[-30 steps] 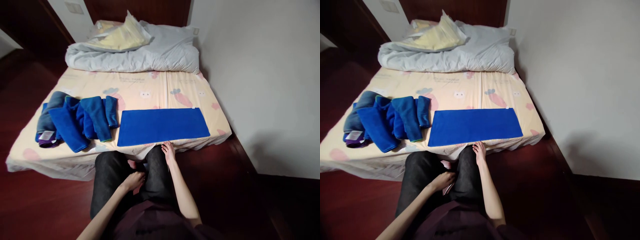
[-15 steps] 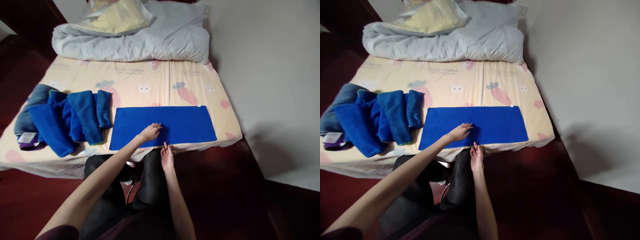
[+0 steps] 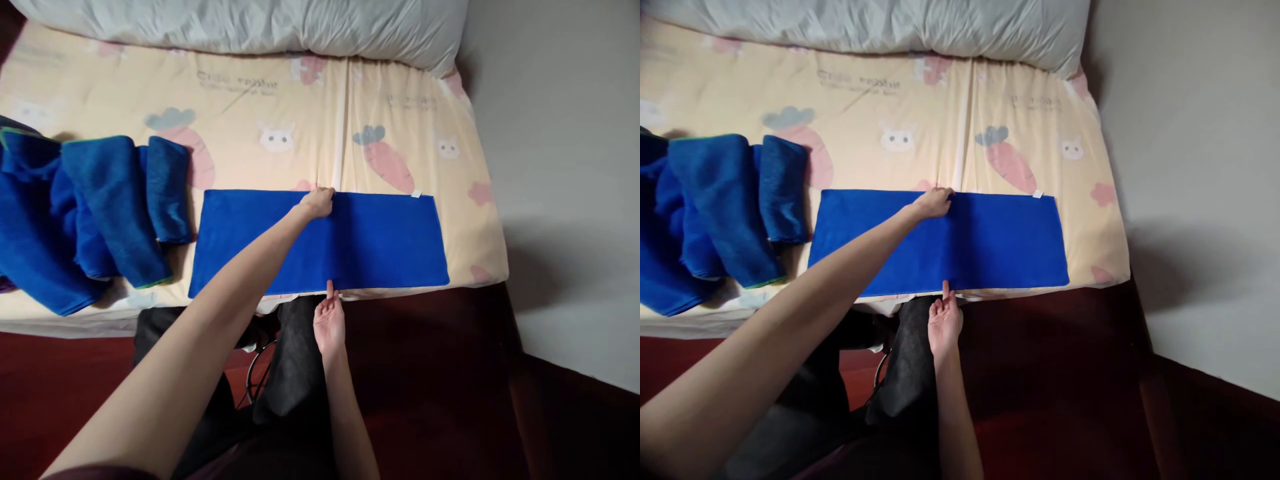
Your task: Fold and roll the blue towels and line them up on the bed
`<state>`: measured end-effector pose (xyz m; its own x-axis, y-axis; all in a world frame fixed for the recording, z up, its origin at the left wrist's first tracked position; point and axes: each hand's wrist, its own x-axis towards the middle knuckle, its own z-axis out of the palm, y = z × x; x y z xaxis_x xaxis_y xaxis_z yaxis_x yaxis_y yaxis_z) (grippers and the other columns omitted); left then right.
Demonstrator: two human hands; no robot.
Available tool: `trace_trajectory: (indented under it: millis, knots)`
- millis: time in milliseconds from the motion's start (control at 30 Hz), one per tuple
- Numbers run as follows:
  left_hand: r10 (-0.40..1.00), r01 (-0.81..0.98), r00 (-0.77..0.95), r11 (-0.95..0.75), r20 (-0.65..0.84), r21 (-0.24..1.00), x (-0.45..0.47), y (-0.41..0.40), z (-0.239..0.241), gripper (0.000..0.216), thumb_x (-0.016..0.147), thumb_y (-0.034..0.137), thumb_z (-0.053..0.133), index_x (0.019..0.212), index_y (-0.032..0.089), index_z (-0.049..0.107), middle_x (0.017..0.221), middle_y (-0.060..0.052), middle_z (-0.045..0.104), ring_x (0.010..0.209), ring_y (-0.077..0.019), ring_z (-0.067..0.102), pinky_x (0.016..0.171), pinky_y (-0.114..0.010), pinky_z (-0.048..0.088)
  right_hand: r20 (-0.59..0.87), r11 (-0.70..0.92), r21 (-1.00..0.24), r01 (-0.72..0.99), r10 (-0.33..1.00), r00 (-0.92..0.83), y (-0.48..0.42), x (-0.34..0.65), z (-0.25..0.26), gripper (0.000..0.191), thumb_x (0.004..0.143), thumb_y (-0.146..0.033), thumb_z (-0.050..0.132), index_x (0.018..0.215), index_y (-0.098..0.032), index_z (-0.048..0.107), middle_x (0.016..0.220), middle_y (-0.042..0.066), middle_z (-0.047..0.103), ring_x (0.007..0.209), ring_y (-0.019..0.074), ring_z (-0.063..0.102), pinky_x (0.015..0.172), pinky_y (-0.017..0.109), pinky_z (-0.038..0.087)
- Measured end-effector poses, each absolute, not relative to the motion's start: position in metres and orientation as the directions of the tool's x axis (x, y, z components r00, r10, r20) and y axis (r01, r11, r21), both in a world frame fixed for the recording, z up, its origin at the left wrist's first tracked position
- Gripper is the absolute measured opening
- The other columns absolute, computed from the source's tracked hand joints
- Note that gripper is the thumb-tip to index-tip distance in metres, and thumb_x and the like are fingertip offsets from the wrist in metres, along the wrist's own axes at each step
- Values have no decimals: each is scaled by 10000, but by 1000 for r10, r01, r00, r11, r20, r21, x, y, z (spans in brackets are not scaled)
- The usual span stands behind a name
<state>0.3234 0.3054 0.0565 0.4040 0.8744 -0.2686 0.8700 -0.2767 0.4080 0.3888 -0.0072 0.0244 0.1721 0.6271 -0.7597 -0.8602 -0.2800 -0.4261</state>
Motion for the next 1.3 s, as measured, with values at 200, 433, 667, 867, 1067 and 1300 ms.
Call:
trace_trajectory:
  millis: [200,433,667,867,1067,1300]
  knots:
    - [918,910,277,-157,-283,383,333,330,56,428,888,180,562,1305,162,658,1326,-149,630,1245,-269,584,1109,-398,457,-795,-278,-374,-885,588,152,-4,392,33,135,1000,-248,606,949,-273,729,1459,-11,656,769,115,670,847,311,636]
    - [928,933,193,-73,-319,352,334,326,69,276,921,260,613,1161,187,728,1209,-129,659,1230,-301,584,1110,-490,465,-796,-284,-360,-889,590,134,-9,392,30,85,960,-269,669,892,-263,719,1463,-16,652,849,114,693,860,293,628]
    - [967,845,164,-36,-194,534,330,316,97,314,936,217,559,1221,147,671,1165,-137,673,1139,-235,607,1098,-430,479,-774,-285,-398,-872,614,153,-10,389,31,66,959,-318,674,975,-282,726,1426,-20,677,947,126,708,920,311,621]
    - [987,730,136,-38,-90,682,323,304,143,316,901,117,534,1194,84,648,958,-115,712,965,-202,658,965,-371,548,-729,-229,-458,-859,650,216,-30,388,52,130,941,-355,697,1030,-264,724,1280,38,733,1039,162,703,988,343,577]
    - [994,450,103,-4,-47,893,306,273,218,119,870,162,633,975,132,679,756,-39,667,634,-150,619,688,-309,557,-481,-98,-790,-605,711,513,-45,411,89,318,841,-513,778,859,-222,651,790,-2,653,777,169,636,793,320,553]
    - [956,170,216,-239,200,956,259,231,318,236,817,360,786,855,143,699,739,-35,669,695,-143,619,635,-239,487,-36,128,-980,-156,648,761,-31,476,173,461,849,-609,742,1003,-177,702,936,51,716,929,203,671,880,336,534]
